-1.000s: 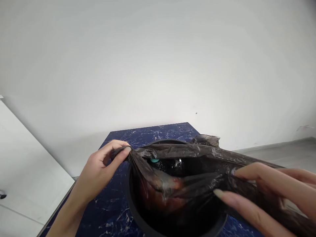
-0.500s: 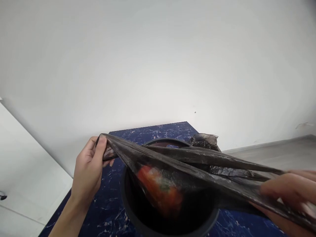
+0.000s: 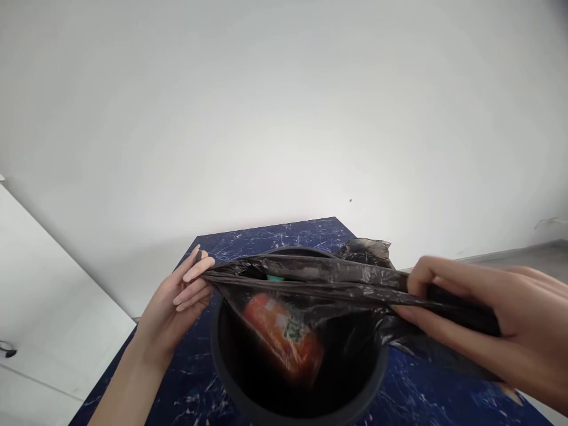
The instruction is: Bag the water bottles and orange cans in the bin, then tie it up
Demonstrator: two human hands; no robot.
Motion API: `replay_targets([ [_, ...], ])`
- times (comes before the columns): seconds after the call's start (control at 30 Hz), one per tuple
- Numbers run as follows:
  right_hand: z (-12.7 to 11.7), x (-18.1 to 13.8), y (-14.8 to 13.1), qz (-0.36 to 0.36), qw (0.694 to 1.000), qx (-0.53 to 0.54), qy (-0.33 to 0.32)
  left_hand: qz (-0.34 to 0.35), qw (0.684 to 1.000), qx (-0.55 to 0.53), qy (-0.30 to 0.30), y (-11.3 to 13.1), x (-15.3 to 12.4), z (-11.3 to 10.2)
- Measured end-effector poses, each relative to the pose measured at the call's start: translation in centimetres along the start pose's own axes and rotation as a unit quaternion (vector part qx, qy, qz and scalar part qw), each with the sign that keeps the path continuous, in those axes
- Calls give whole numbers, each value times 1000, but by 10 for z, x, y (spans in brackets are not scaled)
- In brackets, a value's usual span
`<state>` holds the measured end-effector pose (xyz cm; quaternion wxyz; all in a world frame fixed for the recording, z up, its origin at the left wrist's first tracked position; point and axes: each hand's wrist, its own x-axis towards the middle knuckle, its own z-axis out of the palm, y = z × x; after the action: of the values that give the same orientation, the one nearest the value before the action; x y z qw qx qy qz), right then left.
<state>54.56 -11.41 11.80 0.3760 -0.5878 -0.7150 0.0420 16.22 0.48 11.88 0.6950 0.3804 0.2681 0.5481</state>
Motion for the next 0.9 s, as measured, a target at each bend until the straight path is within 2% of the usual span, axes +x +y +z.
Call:
replay_targets([
  [0.07, -2, 2, 0, 11, 999, -40, -5, 14, 999, 35, 17, -4, 1, 6],
  [0.13, -2, 5, 2, 5, 997, -78, 10, 56, 988, 138, 36, -9, 1, 9],
  [0.17, 0, 7, 3, -2, 996, -92, 13, 85, 973, 208, 49, -11, 0, 9],
  [0.2, 1, 9, 4, -12, 995, -99, 16, 117, 949, 286, 64, -13, -1, 9],
  [0.27, 1, 11, 5, -20, 997, -80, 2, 178, 874, 445, 82, -16, -4, 9],
  [0.33, -2, 11, 5, -24, 1000, -15, -1, 221, 792, 565, 72, -16, -7, 9],
  [0.37, -5, 11, 4, -20, 999, 27, 1, 236, 763, 599, 59, -15, -8, 9],
  [0.4, -9, 11, 4, -15, 998, 66, -7, 247, 744, 619, 48, -15, -9, 9],
  [0.47, -16, 14, 2, -24, 990, 134, -24, 260, 728, 633, 46, -14, -9, 10],
  [0.57, -20, 25, 0, -69, 958, 265, -79, 265, 733, 624, 64, -16, -8, 12],
  [0.7, -4, 45, -6, -80, 862, 460, -200, 234, 789, 564, 72, -18, -9, 11],
  [0.8, 17, 52, -16, -109, 767, 599, -203, 193, 832, 516, 67, -19, -12, 10],
  [0.9, 32, 53, -28, -74, 683, 705, -174, 165, 860, 480, 56, -19, -16, 12],
])
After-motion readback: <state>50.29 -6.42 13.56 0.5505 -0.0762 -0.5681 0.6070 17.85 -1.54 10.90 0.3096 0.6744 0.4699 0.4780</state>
